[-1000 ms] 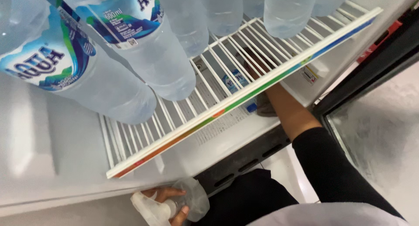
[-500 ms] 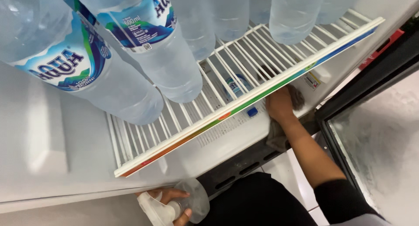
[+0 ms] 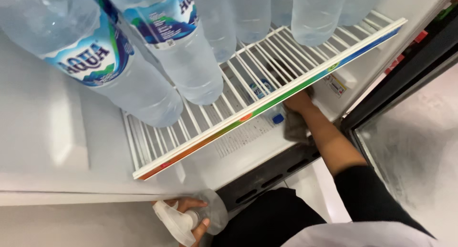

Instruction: The person cleans the interior and exterior of a commercial glass-door refrigerator. They use a spray bottle and a cloth to wipe the shelves, door frame, and glass door while beverages remain inside.

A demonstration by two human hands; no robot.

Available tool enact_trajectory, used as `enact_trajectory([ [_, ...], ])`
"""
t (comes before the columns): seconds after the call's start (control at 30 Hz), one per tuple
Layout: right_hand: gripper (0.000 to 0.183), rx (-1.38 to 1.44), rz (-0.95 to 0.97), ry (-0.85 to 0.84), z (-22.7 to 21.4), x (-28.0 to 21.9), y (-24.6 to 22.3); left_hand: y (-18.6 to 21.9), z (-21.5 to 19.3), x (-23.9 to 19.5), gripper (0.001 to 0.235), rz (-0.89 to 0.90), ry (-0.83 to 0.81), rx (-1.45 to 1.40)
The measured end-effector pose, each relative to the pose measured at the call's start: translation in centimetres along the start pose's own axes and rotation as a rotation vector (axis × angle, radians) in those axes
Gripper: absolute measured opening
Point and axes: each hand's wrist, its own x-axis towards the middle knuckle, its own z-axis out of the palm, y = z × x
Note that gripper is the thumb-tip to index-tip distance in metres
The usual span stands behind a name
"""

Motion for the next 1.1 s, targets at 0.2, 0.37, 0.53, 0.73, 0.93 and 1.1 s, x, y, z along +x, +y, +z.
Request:
enact_trajectory([
  [0.2, 0.051, -0.018, 0.013, 0.260, -3.3, -9.8, -3.6, -0.8, -0.1, -0.3, 0.046, 0.046, -0.045, -0.013],
  [0.37, 0.031, -0.164, -0.070, 0.196, -4.6, -3.1, -3.8, -0.7, -0.2, -0.4, 0.044, 0.071, -0.042, -0.036],
  [0.53, 0.030, -0.728, -0.256, 0.050, -7.0, 1.5, -1.8, -1.0, 0.3, -0.7, 0.042, 0.068, -0.048, -0.050],
  [0.73, 0.031, -0.856, -0.405, 0.022, -9.4, -5.4, -4.2, -1.3, 0.0, -0.7, 0.040, 0.055, -0.064, -0.075],
  [0.93, 0.014, -0.497, -0.299, 0.220, -13.0, 0.7, -7.7, -1.0, 0.3, 0.4, 0.037, 0.075, -0.060, -0.093],
  [1.1, 0.016, -0.328, -0.216, 0.298, -14.5, 2.9, -9.7, -1.0, -0.2, 0.2, 0.035, 0.091, -0.058, -0.071],
])
